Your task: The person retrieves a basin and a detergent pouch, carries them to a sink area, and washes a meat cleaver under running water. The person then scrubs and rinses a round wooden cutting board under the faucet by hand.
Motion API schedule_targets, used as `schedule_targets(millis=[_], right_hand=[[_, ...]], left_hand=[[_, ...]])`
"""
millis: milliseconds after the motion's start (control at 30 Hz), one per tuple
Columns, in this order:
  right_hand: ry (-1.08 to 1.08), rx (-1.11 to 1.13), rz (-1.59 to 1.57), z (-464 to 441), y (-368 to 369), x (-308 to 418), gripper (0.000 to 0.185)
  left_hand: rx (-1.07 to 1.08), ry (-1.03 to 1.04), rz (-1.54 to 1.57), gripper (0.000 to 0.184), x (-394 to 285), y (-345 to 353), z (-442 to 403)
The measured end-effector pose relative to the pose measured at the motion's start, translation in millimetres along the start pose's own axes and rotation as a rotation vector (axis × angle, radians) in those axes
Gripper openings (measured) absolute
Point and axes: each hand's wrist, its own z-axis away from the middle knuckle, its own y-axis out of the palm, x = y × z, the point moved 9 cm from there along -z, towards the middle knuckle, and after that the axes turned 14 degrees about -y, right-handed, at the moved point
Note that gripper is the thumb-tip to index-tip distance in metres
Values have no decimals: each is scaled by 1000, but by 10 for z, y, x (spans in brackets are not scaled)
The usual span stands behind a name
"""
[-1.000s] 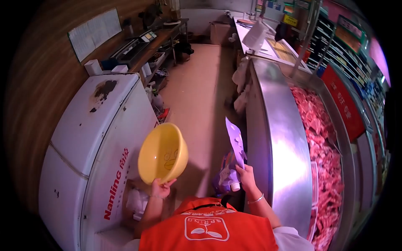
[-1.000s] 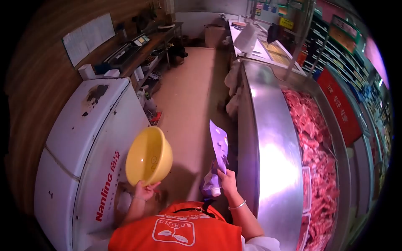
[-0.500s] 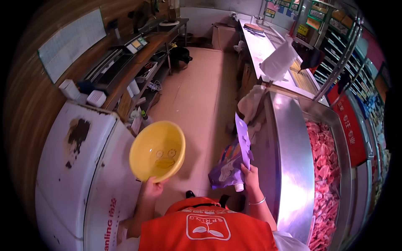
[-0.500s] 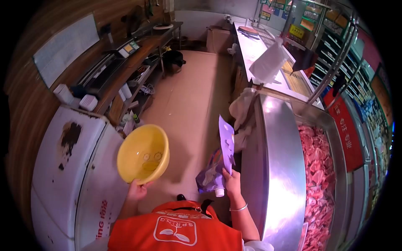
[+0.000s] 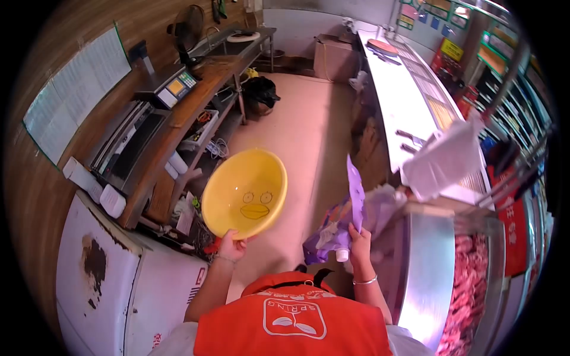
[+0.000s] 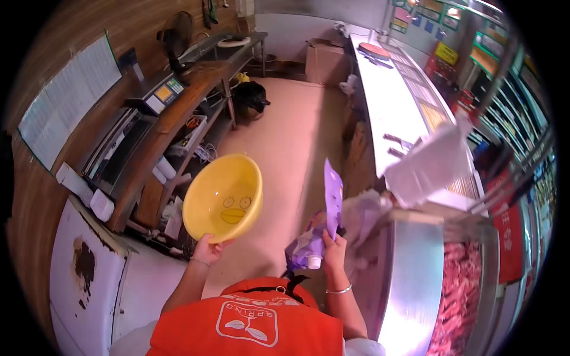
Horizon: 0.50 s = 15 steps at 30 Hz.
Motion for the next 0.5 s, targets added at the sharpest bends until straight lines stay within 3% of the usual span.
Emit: schedule_targets(millis=[333,500], right_hand=[[-21,-59,18,-2658,473,-407,12],[-110,-193,-20,-3743,650,-369,14]], left_hand=[[-144,185,164,35,-1540,110,-1109],[-104,125,169,34,-2732,1043,-2056]])
